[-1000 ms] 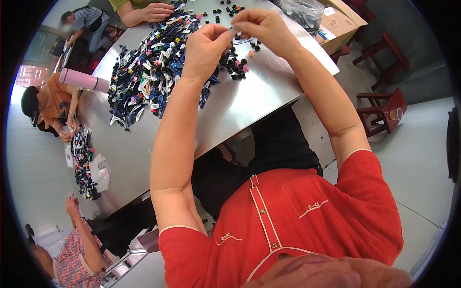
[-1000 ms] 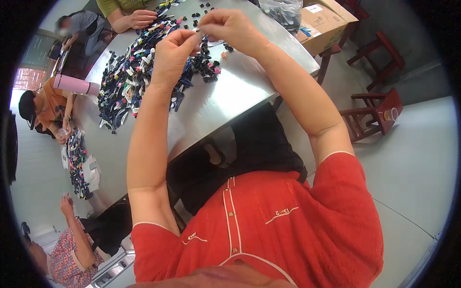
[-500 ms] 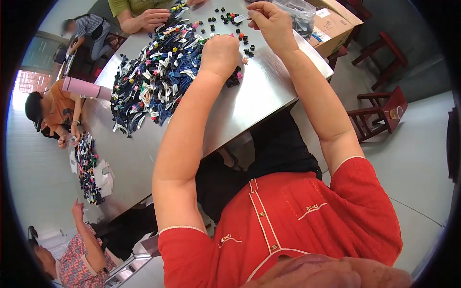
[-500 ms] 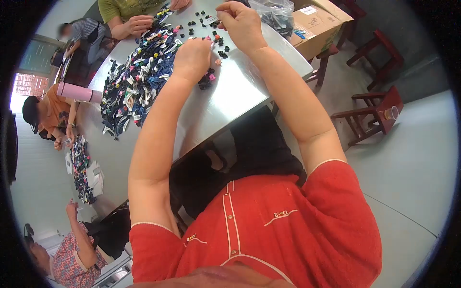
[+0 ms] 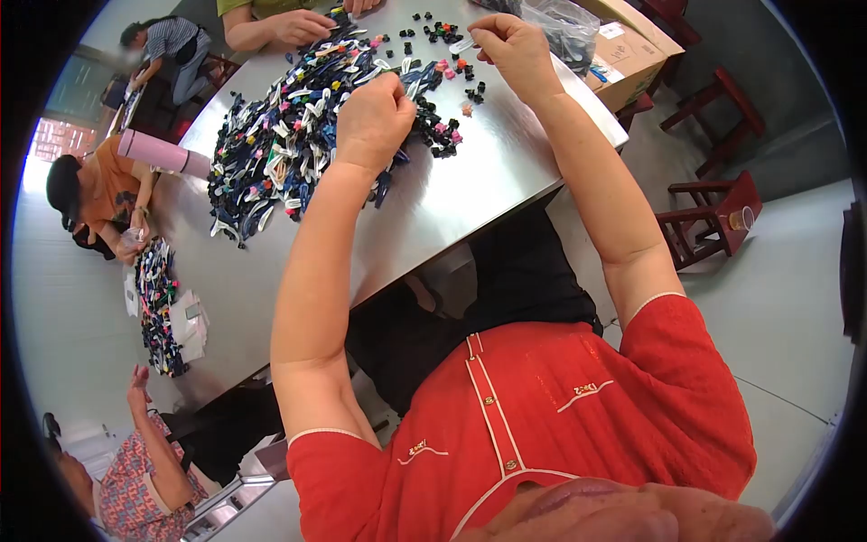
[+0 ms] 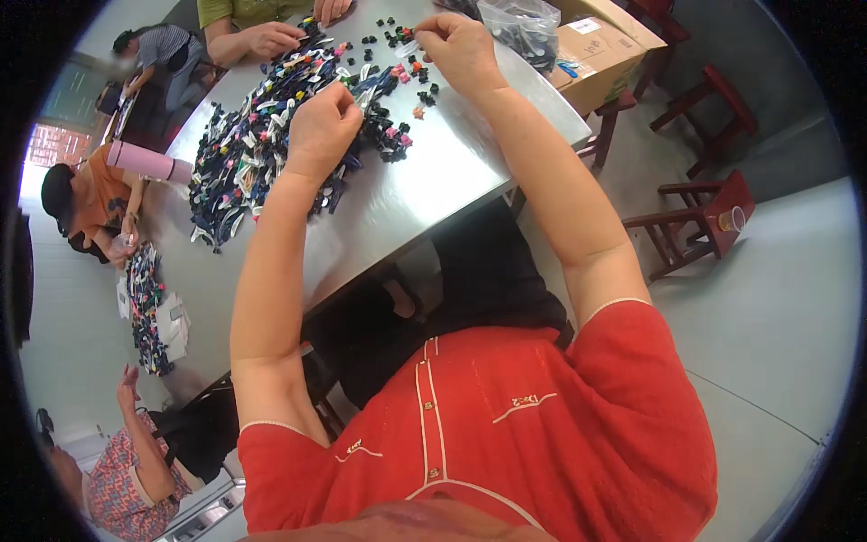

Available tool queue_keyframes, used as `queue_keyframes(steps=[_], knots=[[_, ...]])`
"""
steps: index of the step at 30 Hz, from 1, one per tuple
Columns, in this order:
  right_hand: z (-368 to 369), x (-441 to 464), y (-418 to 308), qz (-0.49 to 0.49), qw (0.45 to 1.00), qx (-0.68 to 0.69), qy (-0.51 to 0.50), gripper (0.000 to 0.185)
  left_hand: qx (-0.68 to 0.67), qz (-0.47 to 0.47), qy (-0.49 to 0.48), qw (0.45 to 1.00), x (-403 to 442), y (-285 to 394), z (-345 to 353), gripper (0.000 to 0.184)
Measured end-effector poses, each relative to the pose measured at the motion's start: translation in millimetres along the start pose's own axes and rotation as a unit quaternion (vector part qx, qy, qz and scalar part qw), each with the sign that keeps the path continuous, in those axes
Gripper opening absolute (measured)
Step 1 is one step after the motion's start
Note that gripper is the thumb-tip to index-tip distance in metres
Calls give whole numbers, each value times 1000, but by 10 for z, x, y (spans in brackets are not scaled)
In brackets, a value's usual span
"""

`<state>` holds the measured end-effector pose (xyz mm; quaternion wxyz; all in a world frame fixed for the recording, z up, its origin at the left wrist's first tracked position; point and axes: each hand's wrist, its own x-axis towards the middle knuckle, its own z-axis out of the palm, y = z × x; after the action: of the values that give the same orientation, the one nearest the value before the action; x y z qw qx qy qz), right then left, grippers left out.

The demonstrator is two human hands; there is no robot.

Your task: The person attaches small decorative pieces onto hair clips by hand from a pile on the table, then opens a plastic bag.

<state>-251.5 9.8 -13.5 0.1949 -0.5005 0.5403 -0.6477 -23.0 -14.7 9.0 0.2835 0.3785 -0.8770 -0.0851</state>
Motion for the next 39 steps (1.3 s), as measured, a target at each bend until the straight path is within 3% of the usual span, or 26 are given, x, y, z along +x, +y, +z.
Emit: queue_keyframes(steps=[3,7,9,11,13,16,17,18,20,21,22,24,25,27,30,34,36,39], knots=[[34,-35,18,-32,994,-105,-21,19,21,-23,-49,998,-124,-50,-115,10],[-63,-17,-25,-29,992,-119,-12,16,12,4,-65,998,-304,-3,-176,8],[-221,16,-66,-126,982,-128,60,19,-25,1,-63,998,-455,25,-216,5],[-459,89,-139,-126,960,-236,81,12,-12,22,-58,998,-581,-52,-241,4],[-691,245,-88,-233,929,-257,127,11,4,40,-51,998,-683,-86,-275,3],[-971,385,-175,-225,917,-296,147,13,40,75,-2,996,-793,-88,-301,5],[-1063,422,-216,-226,917,-296,146,13,46,86,-2,995,-828,-90,-289,6],[-1150,452,-242,-227,950,-191,98,15,52,97,-4,994,-855,-89,-284,7],[-1144,607,-57,-152,837,-521,67,19,51,105,-13,993,-858,-64,-281,7],[-1198,605,-25,-156,840,-516,63,19,52,112,-19,992,-855,-55,-283,8],[-1246,569,-49,-212,924,-319,16,19,56,110,-17,992,-838,-34,-284,8],[-943,516,-52,-243,842,-478,58,17,81,85,-23,993,-780,-82,-266,8],[-715,340,-319,-204,894,-395,53,16,94,81,-4,992,-735,-154,-220,9],[-545,328,-180,-306,867,-387,-69,16,65,59,0,996,-635,-325,-159,5],[-35,-33,-392,-115,934,-171,-292,21,48,47,6,998,-514,-416,-113,4],[497,-277,-284,-205,920,-142,-303,24,-52,-17,23,998,-474,-385,-102,7],[637,-298,-242,-255,894,-193,-314,28,-106,-26,44,993,-455,-374,-108,10],[732,-301,-266,-175,893,-202,-363,29,-166,-44,55,984,-449,-366,-127,12]])
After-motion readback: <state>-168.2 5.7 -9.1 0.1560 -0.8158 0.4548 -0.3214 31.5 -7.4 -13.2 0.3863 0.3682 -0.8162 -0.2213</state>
